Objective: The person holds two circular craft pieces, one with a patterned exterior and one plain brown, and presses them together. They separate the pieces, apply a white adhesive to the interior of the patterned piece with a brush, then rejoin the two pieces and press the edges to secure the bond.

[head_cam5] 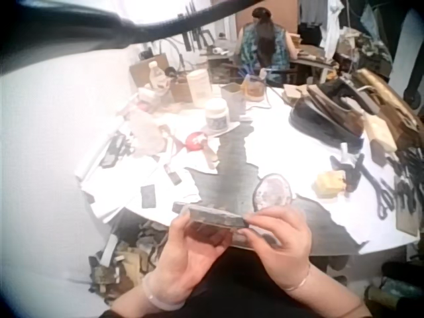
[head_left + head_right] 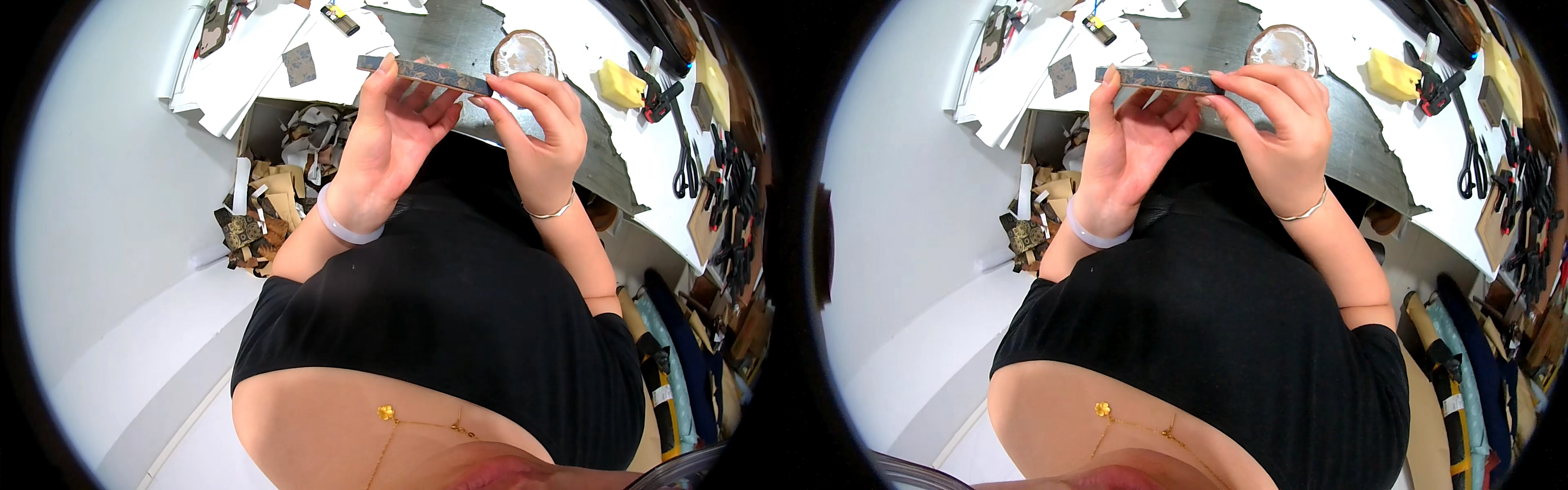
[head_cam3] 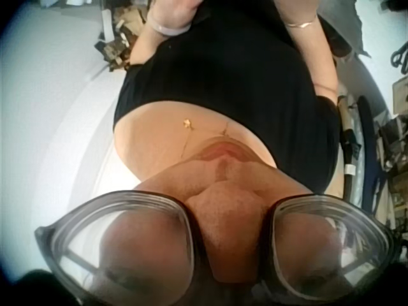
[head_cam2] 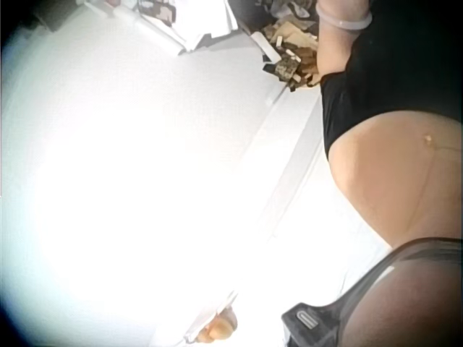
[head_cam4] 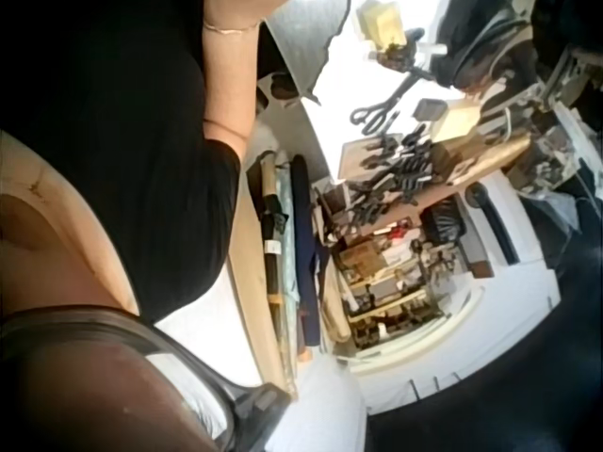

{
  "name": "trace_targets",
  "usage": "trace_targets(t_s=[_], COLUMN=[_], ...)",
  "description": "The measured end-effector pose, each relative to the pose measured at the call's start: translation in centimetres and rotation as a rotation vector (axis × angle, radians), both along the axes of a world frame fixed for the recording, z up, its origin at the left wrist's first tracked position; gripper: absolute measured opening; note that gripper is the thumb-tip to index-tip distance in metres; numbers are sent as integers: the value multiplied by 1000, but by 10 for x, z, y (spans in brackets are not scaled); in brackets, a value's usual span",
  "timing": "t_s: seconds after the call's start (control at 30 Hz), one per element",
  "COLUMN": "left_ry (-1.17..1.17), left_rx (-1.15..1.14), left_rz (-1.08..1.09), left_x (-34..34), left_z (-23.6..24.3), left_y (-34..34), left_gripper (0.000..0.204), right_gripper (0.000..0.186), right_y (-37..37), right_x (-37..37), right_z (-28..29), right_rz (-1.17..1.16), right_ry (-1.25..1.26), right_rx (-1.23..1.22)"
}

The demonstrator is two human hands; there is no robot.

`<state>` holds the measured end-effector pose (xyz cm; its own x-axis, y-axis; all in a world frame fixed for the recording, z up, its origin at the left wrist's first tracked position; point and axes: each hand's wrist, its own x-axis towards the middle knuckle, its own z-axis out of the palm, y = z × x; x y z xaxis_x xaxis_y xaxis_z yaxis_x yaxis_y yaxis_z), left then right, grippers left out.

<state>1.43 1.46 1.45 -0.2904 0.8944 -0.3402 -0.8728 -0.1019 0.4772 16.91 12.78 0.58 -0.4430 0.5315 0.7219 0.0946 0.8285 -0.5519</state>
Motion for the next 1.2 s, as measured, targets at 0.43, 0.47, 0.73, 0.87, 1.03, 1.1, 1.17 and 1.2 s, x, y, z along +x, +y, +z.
trace_targets(t_s=[0.43,0.47,0.73,0.87,1.03,1.1,1.17,1.2], left_ry=[177,202,112,91,96,97,103,117], left_rx=[143,162,175,173,197,189,188,183], left_rz=[143,144,213,196,180,177,176,170], left_x=[-33,-42,-63,-86,-105,-110,-114,-118], left_z=[0,-5,-2,-10,-17,-15,-14,-14], left_y=[-13,-17,-26,-37,-32,-26,-18,-13], left_gripper=[71,80,95,102,102,102,101,100], right_gripper=[36,38,37,24,22,21,21,22], right_y=[35,47,124,136,149,149,144,143], right_x=[-30,-46,-167,-171,-173,-175,-174,-175], right_z=[23,28,-15,-6,10,17,20,20], right_rz=[128,82,-7,32,91,130,204,241], right_ry=[-136,-220,-721,-540,-497,-543,-578,-595], right_rx=[-194,-261,380,358,177,364,462,511])
